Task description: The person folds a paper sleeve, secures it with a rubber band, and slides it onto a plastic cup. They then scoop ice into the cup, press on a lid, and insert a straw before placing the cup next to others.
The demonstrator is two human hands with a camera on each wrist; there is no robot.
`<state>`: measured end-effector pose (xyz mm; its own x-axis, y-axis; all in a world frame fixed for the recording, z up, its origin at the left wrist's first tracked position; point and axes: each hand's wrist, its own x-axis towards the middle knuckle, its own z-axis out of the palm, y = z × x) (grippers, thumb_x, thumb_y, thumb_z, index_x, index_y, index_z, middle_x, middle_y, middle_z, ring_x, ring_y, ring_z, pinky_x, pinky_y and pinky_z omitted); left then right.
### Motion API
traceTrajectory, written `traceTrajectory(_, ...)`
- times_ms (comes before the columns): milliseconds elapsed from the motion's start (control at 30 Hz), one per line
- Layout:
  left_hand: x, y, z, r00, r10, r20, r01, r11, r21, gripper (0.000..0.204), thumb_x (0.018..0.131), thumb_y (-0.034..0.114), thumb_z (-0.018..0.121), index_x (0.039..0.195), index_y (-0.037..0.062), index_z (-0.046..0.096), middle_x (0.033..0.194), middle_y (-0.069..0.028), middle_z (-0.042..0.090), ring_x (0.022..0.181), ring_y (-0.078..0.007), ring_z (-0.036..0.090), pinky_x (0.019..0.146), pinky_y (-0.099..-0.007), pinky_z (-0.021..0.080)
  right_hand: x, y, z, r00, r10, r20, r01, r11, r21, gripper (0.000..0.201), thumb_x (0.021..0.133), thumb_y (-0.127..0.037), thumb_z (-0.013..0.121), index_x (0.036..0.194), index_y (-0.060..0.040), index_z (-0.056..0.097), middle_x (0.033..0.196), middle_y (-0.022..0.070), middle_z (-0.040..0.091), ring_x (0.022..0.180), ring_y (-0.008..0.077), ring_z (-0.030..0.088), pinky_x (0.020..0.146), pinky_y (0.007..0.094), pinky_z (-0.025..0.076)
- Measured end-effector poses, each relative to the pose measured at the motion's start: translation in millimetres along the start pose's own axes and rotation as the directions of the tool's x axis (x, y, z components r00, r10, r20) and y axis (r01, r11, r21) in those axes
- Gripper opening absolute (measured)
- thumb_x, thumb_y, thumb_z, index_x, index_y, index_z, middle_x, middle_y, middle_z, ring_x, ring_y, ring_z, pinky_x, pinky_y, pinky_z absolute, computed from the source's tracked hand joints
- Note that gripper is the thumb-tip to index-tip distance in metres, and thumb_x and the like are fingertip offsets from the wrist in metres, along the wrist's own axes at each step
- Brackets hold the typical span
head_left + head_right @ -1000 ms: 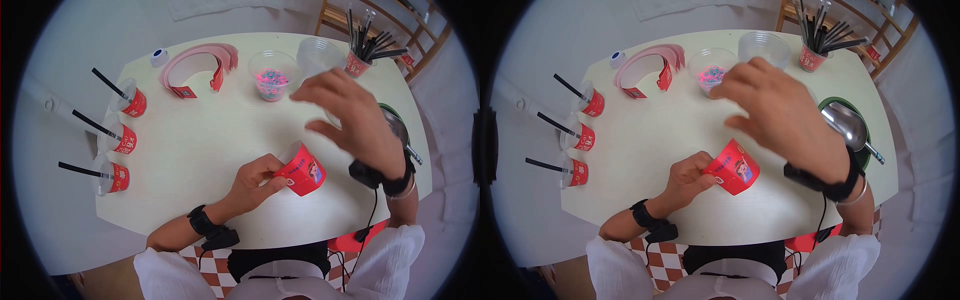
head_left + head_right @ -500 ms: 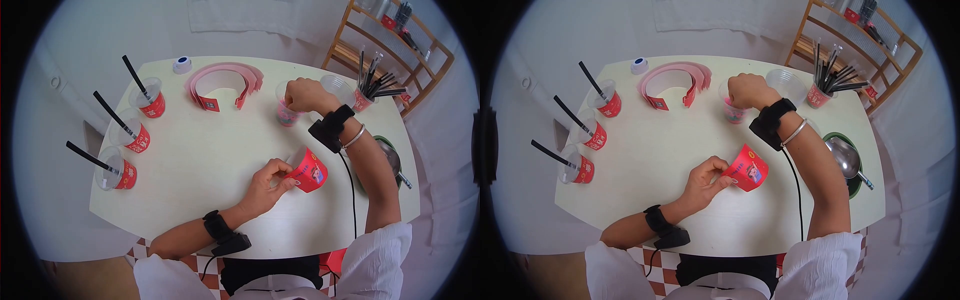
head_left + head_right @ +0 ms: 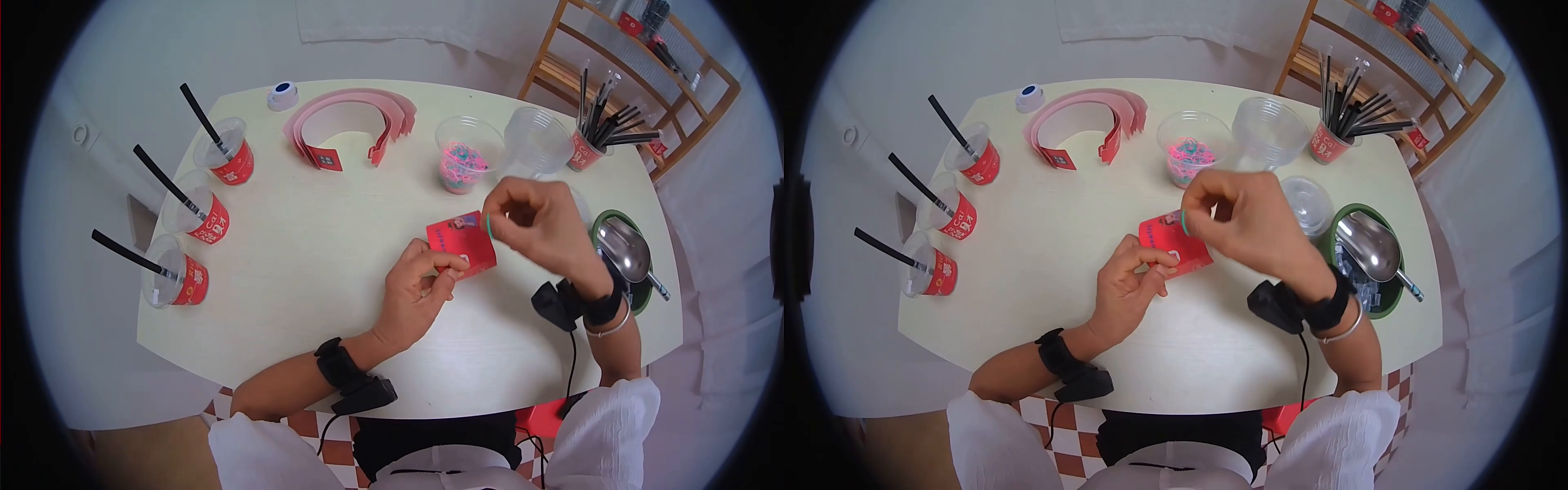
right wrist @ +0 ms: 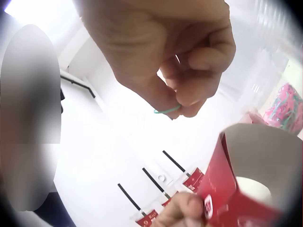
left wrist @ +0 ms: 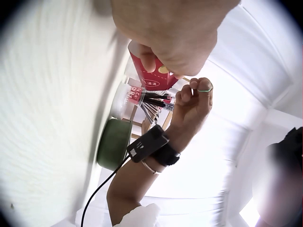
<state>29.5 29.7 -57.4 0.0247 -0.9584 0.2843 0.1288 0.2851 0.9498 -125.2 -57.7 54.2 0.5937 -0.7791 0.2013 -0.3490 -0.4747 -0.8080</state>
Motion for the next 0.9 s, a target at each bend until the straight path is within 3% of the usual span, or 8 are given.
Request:
traceTrajectory(200,0,-2,3,0.99,0.131,-0.052,-0.125,0.988,0.094,0.017,0.084,0.002,0.063,0.101,0.0008,0.063,0.097,-0.0079,0.049,0.084,-0.0141,0.057,0.07,-0.024,0.054,-32,21,35,0.893,-0.416,-0.168,0.312,0.845,-0.435,0.013,0.068,-0.006,0.066,0.072,-0.0089,0.054,0.059,0.0007,0.051,0.046,0.0175,0.053,0.042,0.0296,0.039)
traceTrajectory(400,-1,-5,-1,0.978,0.203,-0.042,-0.189,0.955,0.228,0.016,0.078,0.0,0.067,0.093,0.0015,0.063,0.086,-0.0062,0.051,0.074,-0.0119,0.057,0.062,-0.0227,0.05,-38,30,44,0.857,-0.498,-0.136,0.355,0.76,-0.544,0.016,0.066,-0.006,0.067,0.073,-0.0089,0.053,0.067,0.0012,0.05,0.048,0.0174,0.052,0.041,0.0296,0.038)
traceTrajectory(500,0,-3,0,0.977,0.195,-0.086,-0.169,0.955,0.243,0.012,0.076,-0.003,0.065,0.086,0.0019,0.062,0.083,-0.0055,0.051,0.069,-0.0108,0.056,0.058,-0.0222,0.048,-42,29,40,0.927,-0.363,-0.093,0.317,0.893,-0.318,0.014,0.069,-0.006,0.067,0.075,-0.0082,0.055,0.071,0.0024,0.052,0.057,0.0162,0.055,0.05,0.0294,0.041)
traceTrajectory(567,1,-1,1,0.975,0.192,-0.111,-0.16,0.955,0.249,0.011,0.075,-0.004,0.063,0.083,0.0023,0.06,0.082,-0.0053,0.051,0.067,-0.0101,0.055,0.057,-0.0219,0.046,-43,24,30,0.965,-0.258,0.038,0.257,0.966,0.038,0.011,0.072,-0.005,0.065,0.077,-0.0075,0.055,0.073,0.0038,0.054,0.064,0.016,0.055,0.059,0.0295,0.043)
traceTrajectory(700,4,-2,-2,0.979,0.128,-0.16,-0.087,0.966,0.242,0.011,0.075,-0.006,0.061,0.081,0.0033,0.059,0.083,-0.0047,0.05,0.066,-0.0087,0.053,0.056,-0.0216,0.045,-42,34,19,0.895,-0.374,0.245,0.165,0.785,0.597,0.005,0.083,-0.007,0.058,0.086,-0.006,0.061,0.077,0.0057,0.057,0.08,0.015,0.056,0.074,0.0309,0.043)
traceTrajectory(733,4,-2,-2,0.979,0.093,-0.182,-0.051,0.973,0.224,0.012,0.075,-0.006,0.06,0.081,0.0036,0.058,0.083,-0.0045,0.05,0.065,-0.0084,0.052,0.056,-0.0216,0.044,-45,34,17,0.896,-0.313,0.314,0.014,0.728,0.686,0.012,0.084,-0.006,0.055,0.094,-0.0065,0.062,0.078,0.0055,0.058,0.079,0.0141,0.057,0.072,0.0293,0.044)
traceTrajectory(800,4,-3,-3,0.982,0.105,-0.158,-0.075,0.98,0.186,0.012,0.075,-0.006,0.061,0.083,0.0032,0.058,0.083,-0.0042,0.049,0.066,-0.0083,0.051,0.057,-0.0214,0.044,-52,27,12,0.859,-0.217,0.463,-0.285,0.548,0.786,0.026,0.088,-0.006,0.051,0.111,-0.0074,0.062,0.079,0.0051,0.06,0.076,0.0121,0.059,0.067,0.0259,0.046)
traceTrajectory(900,3,-6,-7,0.967,0.239,-0.086,-0.205,0.934,0.293,0.01,0.078,-0.005,0.062,0.084,0.0022,0.058,0.086,-0.004,0.047,0.069,-0.0085,0.051,0.061,-0.0216,0.044,-50,4,2,0.83,0.106,0.547,-0.445,0.717,0.537,0.044,0.09,-0.003,0.045,0.133,-0.011,0.048,0.08,0.0045,0.063,0.067,0.0082,0.059,0.055,0.0191,0.046)
